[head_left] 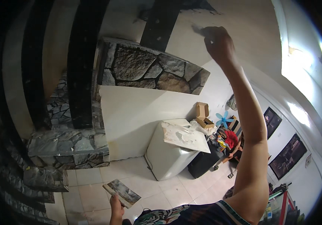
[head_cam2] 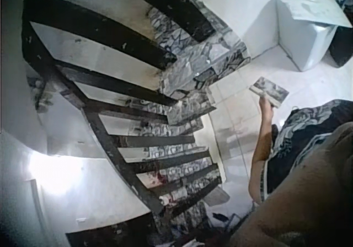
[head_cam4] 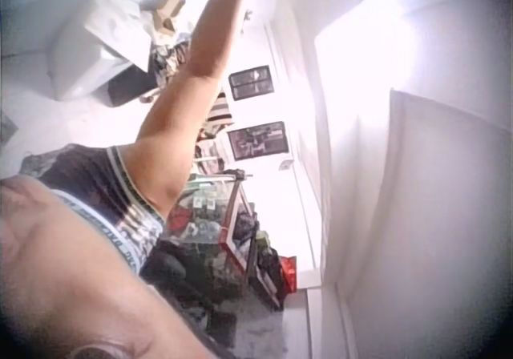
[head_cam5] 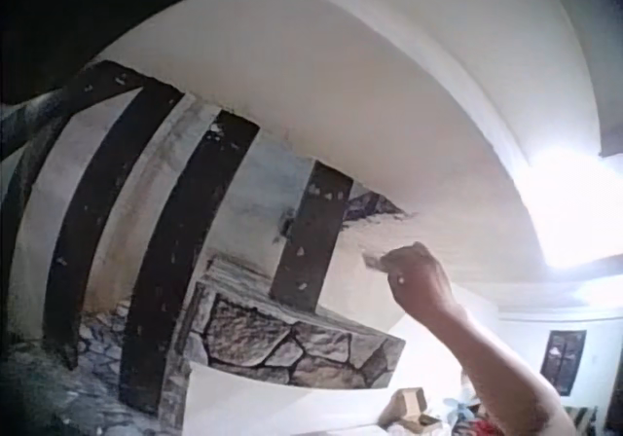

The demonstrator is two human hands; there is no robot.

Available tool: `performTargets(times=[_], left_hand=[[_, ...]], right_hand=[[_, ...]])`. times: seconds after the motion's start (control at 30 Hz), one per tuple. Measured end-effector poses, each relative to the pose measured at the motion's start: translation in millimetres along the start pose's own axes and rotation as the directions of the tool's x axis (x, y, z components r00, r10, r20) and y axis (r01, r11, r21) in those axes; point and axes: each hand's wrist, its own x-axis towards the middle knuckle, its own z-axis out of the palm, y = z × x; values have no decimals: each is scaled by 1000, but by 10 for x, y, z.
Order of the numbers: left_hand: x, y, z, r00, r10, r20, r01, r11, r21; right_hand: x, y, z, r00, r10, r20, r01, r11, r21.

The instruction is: Apply plaster to a stone-textured wall surface using a putty knife and a hawk.

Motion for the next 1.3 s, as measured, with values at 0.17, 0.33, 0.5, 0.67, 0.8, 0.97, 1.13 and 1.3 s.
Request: performTargets(times=[0.17, 0.33, 0.5, 0.67, 0.8, 0.97, 1.13, 1.3], left_hand=[[9, 40, -26, 997, -58, -49, 62, 995, 76], [68, -23, -109, 997, -83, 0, 83, 992, 98], [53, -59, -9, 998, -57, 12, 56, 995, 81], [50, -68, 21, 998, -47, 51, 44, 998, 47], [16, -69, 90, 999, -35, 2, 35, 997, 63], [-1, -78, 66, 996, -79, 30, 77, 995, 64], [-57, -64, 67, 998, -61, 13, 60, 997, 49], [-79, -44, 103, 994, -103, -32, 105, 992, 68]], right_hand=[[43, -212, 6, 947, -262, 186, 312, 890, -333], [202, -309, 99, 810, -492, 319, 586, 693, -420], [270, -274, 299, 827, -516, 226, 561, 725, -399], [464, -309, 590, 765, -392, 511, 607, 703, -370], [589, -335, 714, 804, -355, 476, 576, 662, -479], [667, -352, 774, 873, -251, 418, 473, 644, -602], [749, -483, 751, 845, -124, 521, 459, 667, -586], [672, -376, 790, 924, -196, 329, 354, 763, -541]])
